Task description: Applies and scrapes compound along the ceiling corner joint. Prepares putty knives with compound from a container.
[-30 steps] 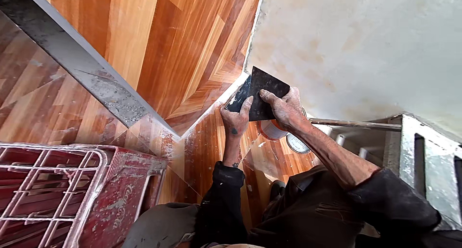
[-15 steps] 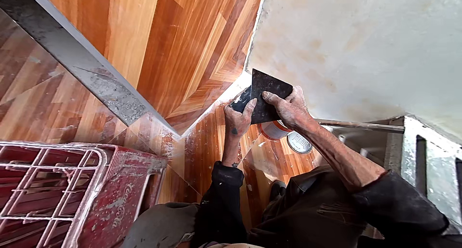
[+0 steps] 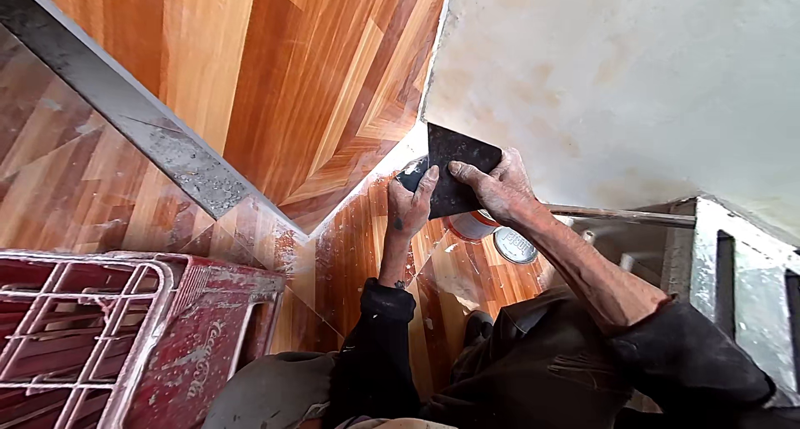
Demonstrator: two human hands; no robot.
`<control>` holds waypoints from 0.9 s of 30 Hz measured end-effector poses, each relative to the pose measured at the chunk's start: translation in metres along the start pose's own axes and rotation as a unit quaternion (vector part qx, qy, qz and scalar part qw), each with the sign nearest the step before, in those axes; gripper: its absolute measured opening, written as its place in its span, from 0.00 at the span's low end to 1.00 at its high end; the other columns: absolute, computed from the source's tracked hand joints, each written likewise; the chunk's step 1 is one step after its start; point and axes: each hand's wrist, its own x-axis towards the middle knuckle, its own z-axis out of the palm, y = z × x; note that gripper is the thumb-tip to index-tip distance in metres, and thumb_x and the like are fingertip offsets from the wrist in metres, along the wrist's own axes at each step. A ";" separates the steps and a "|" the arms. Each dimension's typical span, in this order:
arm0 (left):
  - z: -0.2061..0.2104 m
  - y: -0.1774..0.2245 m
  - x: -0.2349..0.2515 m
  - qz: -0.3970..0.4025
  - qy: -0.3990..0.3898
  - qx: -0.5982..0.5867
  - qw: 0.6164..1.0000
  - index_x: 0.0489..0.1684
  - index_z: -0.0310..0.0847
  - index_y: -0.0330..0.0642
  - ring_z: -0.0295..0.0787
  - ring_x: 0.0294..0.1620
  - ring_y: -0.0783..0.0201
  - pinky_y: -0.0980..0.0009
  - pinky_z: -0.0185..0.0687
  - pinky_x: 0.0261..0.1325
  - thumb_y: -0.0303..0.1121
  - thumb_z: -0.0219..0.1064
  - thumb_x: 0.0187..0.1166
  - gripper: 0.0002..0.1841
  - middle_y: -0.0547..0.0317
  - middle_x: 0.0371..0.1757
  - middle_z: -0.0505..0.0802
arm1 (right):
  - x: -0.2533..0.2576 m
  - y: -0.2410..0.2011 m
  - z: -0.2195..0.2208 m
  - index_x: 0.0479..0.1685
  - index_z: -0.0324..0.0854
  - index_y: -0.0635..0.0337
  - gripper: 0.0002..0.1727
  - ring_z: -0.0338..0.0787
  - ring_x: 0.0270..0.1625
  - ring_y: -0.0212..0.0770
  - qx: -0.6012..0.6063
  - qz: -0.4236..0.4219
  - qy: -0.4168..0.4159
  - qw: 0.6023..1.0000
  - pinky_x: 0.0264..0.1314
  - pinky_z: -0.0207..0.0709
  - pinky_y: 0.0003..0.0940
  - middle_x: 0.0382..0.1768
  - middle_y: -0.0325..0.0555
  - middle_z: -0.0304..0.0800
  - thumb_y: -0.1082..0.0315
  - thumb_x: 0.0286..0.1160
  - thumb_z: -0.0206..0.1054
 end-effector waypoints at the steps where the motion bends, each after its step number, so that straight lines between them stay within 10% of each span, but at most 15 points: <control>1: 0.004 -0.001 0.003 0.017 0.023 -0.009 1.000 0.49 0.84 0.32 0.94 0.42 0.73 0.72 0.92 0.52 0.27 0.69 0.77 0.09 0.60 0.40 0.95 | -0.002 0.002 0.001 0.47 0.85 0.53 0.10 0.93 0.33 0.28 -0.006 0.011 0.029 1.000 0.38 0.88 0.29 0.34 0.36 0.93 0.58 0.79 0.71; 22: 0.006 0.000 0.002 0.017 0.040 -0.024 0.999 0.51 0.82 0.32 0.95 0.45 0.72 0.71 0.93 0.55 0.21 0.82 0.60 0.20 0.60 0.42 0.96 | -0.007 0.011 0.002 0.42 0.85 0.52 0.09 0.89 0.27 0.26 -0.020 0.008 -0.004 1.000 0.32 0.83 0.25 0.29 0.34 0.91 0.57 0.81 0.69; 27: -0.001 0.002 -0.003 0.019 -0.044 0.085 0.995 0.56 0.81 0.27 0.92 0.48 0.78 0.77 0.87 0.59 0.30 0.72 0.74 0.17 0.56 0.45 0.95 | -0.011 0.006 -0.004 0.41 0.84 0.52 0.10 0.86 0.24 0.27 -0.051 -0.014 -0.026 0.998 0.27 0.80 0.25 0.26 0.35 0.88 0.55 0.82 0.68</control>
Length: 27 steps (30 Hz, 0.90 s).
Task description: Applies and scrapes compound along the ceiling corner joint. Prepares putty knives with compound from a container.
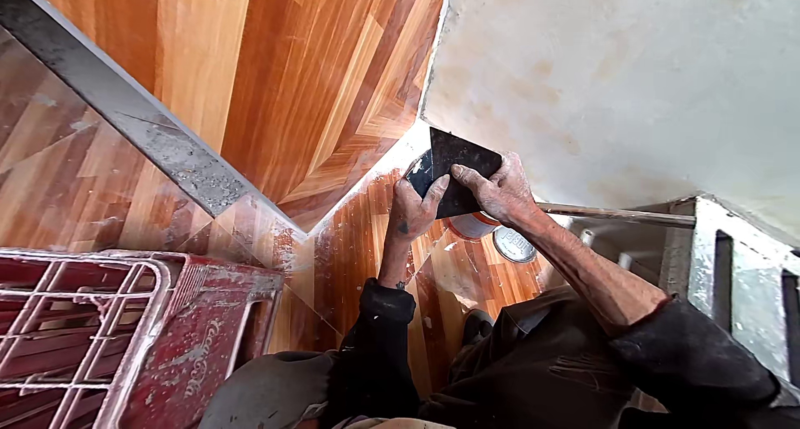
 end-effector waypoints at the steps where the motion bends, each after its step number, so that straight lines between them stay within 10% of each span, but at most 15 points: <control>1: -0.002 0.002 -0.001 -0.011 -0.019 0.002 1.000 0.57 0.80 0.28 0.91 0.48 0.78 0.78 0.86 0.60 0.30 0.70 0.76 0.17 0.56 0.46 0.94 | 0.000 0.000 -0.001 0.41 0.85 0.52 0.10 0.87 0.24 0.26 0.003 -0.005 -0.005 1.000 0.26 0.80 0.24 0.26 0.35 0.89 0.56 0.81 0.68; 8: -0.005 0.008 -0.004 -0.051 -0.095 -0.026 0.994 0.60 0.79 0.31 0.92 0.46 0.76 0.75 0.89 0.56 0.31 0.64 0.82 0.15 0.57 0.46 0.94 | 0.009 0.005 -0.009 0.39 0.87 0.51 0.06 0.89 0.27 0.20 0.008 -0.039 -0.033 0.999 0.32 0.84 0.19 0.28 0.30 0.92 0.61 0.79 0.70; 14: 0.006 0.006 -0.001 -0.006 -0.012 -0.050 0.999 0.63 0.75 0.23 0.90 0.52 0.78 0.78 0.84 0.63 0.25 0.64 0.80 0.17 0.53 0.51 0.92 | -0.001 -0.007 -0.004 0.45 0.84 0.54 0.12 0.87 0.29 0.30 -0.016 0.028 0.025 0.999 0.33 0.81 0.31 0.30 0.39 0.88 0.55 0.81 0.68; 27: -0.015 0.015 0.000 -0.060 -0.183 -0.019 0.981 0.64 0.76 0.30 0.90 0.52 0.77 0.77 0.85 0.63 0.31 0.59 0.86 0.15 0.56 0.50 0.93 | 0.022 0.001 -0.016 0.37 0.88 0.57 0.02 0.94 0.32 0.25 0.076 0.024 -0.082 0.993 0.40 0.90 0.24 0.29 0.35 0.96 0.69 0.70 0.74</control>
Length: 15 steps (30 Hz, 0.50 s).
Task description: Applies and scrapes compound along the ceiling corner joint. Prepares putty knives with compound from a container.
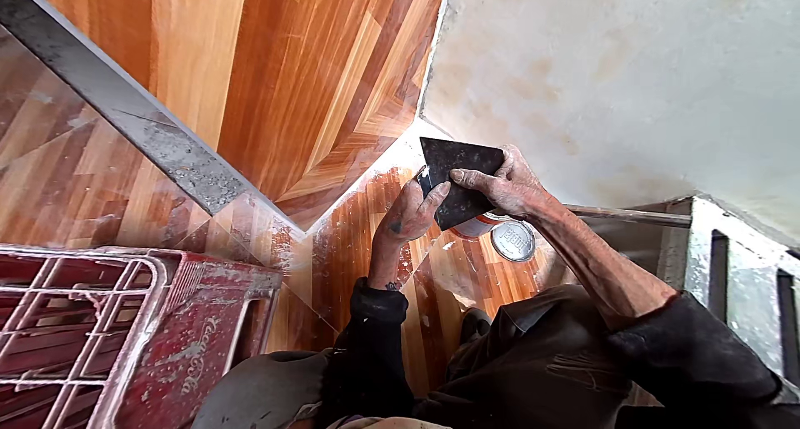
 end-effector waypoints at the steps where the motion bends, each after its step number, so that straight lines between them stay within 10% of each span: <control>1: -0.001 -0.001 -0.001 -0.004 -0.007 -0.009 1.000 0.63 0.77 0.30 0.91 0.52 0.76 0.75 0.85 0.63 0.31 0.59 0.86 0.15 0.56 0.50 0.93 | 0.000 0.001 -0.001 0.37 0.88 0.57 0.02 0.95 0.32 0.26 0.003 -0.005 -0.010 1.000 0.40 0.91 0.24 0.29 0.36 0.96 0.70 0.70 0.74; 9: -0.007 -0.002 -0.003 -0.054 -0.075 -0.001 0.996 0.54 0.80 0.34 0.90 0.47 0.76 0.75 0.86 0.56 0.35 0.61 0.86 0.13 0.59 0.44 0.93 | 0.002 0.003 -0.013 0.37 0.89 0.58 0.01 0.94 0.31 0.24 -0.004 -0.041 -0.090 0.995 0.39 0.90 0.22 0.29 0.35 0.96 0.72 0.71 0.73; 15: -0.007 -0.007 0.002 -0.044 -0.036 -0.025 0.998 0.59 0.79 0.33 0.91 0.50 0.73 0.72 0.87 0.61 0.34 0.59 0.88 0.14 0.56 0.48 0.93 | -0.002 -0.001 0.007 0.40 0.87 0.60 0.03 0.96 0.33 0.30 0.038 0.033 0.031 0.998 0.41 0.92 0.29 0.31 0.40 0.96 0.72 0.73 0.73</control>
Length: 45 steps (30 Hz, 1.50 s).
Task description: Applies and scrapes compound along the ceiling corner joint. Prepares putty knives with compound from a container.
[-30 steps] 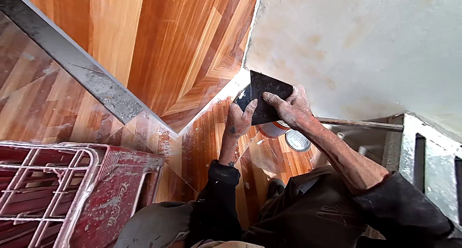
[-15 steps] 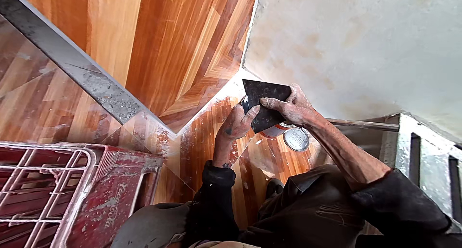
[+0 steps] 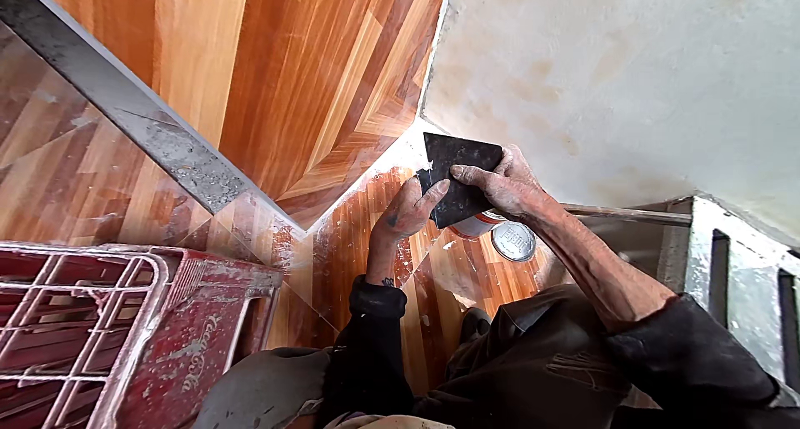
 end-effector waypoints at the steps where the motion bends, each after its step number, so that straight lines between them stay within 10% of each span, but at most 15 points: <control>1: -0.002 0.000 -0.001 -0.004 -0.018 0.003 1.000 0.58 0.79 0.33 0.92 0.49 0.73 0.72 0.87 0.60 0.35 0.58 0.88 0.14 0.56 0.47 0.93 | 0.000 0.000 -0.001 0.39 0.87 0.59 0.02 0.95 0.32 0.30 -0.002 -0.001 -0.009 1.000 0.41 0.92 0.28 0.31 0.39 0.96 0.72 0.72 0.73; 8: -0.014 0.004 -0.009 -0.092 -0.155 -0.034 0.983 0.54 0.79 0.35 0.93 0.35 0.73 0.74 0.92 0.39 0.34 0.59 0.89 0.11 0.59 0.40 0.94 | 0.000 0.000 -0.010 0.36 0.89 0.60 0.01 0.94 0.30 0.27 -0.033 -0.027 -0.128 0.991 0.39 0.91 0.25 0.29 0.38 0.96 0.74 0.71 0.73; 13: -0.011 -0.005 -0.007 -0.107 -0.176 -0.112 0.972 0.60 0.77 0.38 0.93 0.41 0.74 0.74 0.91 0.47 0.33 0.59 0.89 0.11 0.61 0.44 0.94 | 0.006 0.004 -0.017 0.42 0.88 0.61 0.04 0.95 0.33 0.31 0.002 0.031 -0.120 0.992 0.42 0.92 0.30 0.32 0.40 0.97 0.74 0.71 0.72; 17: -0.015 -0.025 -0.004 -0.115 -0.139 -0.190 0.965 0.53 0.80 0.37 0.93 0.41 0.68 0.68 0.91 0.50 0.28 0.62 0.84 0.07 0.58 0.41 0.94 | 0.016 0.006 -0.024 0.50 0.83 0.62 0.09 0.97 0.36 0.39 0.083 0.059 0.026 0.994 0.43 0.94 0.37 0.36 0.45 0.96 0.74 0.74 0.71; 22: -0.040 -0.041 -0.007 -0.125 -0.058 -0.145 0.980 0.40 0.87 0.34 0.93 0.32 0.67 0.68 0.92 0.41 0.27 0.69 0.77 0.05 0.55 0.32 0.95 | 0.017 0.009 -0.030 0.39 0.87 0.54 0.08 0.94 0.34 0.23 -0.111 -0.063 0.083 0.988 0.42 0.90 0.25 0.30 0.33 0.95 0.60 0.77 0.70; 27: -0.043 -0.038 -0.007 -0.105 -0.001 -0.162 0.981 0.40 0.87 0.32 0.94 0.32 0.67 0.69 0.92 0.41 0.22 0.74 0.70 0.05 0.54 0.32 0.96 | -0.006 0.021 -0.008 0.34 0.87 0.57 0.19 0.83 0.19 0.30 -0.206 -0.184 -0.023 0.961 0.21 0.78 0.29 0.21 0.40 0.86 0.53 0.86 0.62; 34: -0.057 -0.025 -0.010 -0.046 0.075 -0.108 0.990 0.43 0.87 0.31 0.95 0.35 0.66 0.68 0.93 0.44 0.22 0.75 0.70 0.08 0.53 0.35 0.96 | 0.000 0.009 -0.020 0.21 0.84 0.53 0.25 0.77 0.16 0.35 -0.389 -0.173 -0.169 0.889 0.20 0.69 0.41 0.13 0.37 0.77 0.50 0.85 0.55; 38: -0.048 -0.029 -0.001 -0.038 0.113 -0.038 0.992 0.43 0.87 0.31 0.93 0.33 0.66 0.67 0.92 0.42 0.24 0.75 0.72 0.07 0.53 0.34 0.95 | -0.011 -0.002 -0.013 0.32 0.86 0.61 0.17 0.83 0.21 0.39 -0.371 -0.237 -0.021 0.898 0.24 0.77 0.40 0.22 0.46 0.84 0.60 0.85 0.60; 41: -0.034 -0.032 0.007 -0.008 0.143 -0.036 0.989 0.47 0.90 0.32 0.94 0.40 0.68 0.68 0.92 0.50 0.20 0.72 0.72 0.09 0.53 0.40 0.96 | -0.007 0.004 0.017 0.56 0.91 0.61 0.15 0.96 0.43 0.51 -0.412 -0.267 -0.011 0.871 0.45 0.88 0.55 0.45 0.53 0.95 0.68 0.80 0.63; 45: -0.018 -0.039 0.012 0.051 0.177 -0.084 0.979 0.52 0.88 0.30 0.92 0.48 0.68 0.67 0.88 0.58 0.17 0.63 0.72 0.14 0.52 0.47 0.95 | -0.008 0.016 0.042 0.56 0.92 0.60 0.15 0.96 0.43 0.54 -0.454 -0.304 0.004 0.838 0.38 0.87 0.54 0.46 0.53 0.96 0.71 0.75 0.65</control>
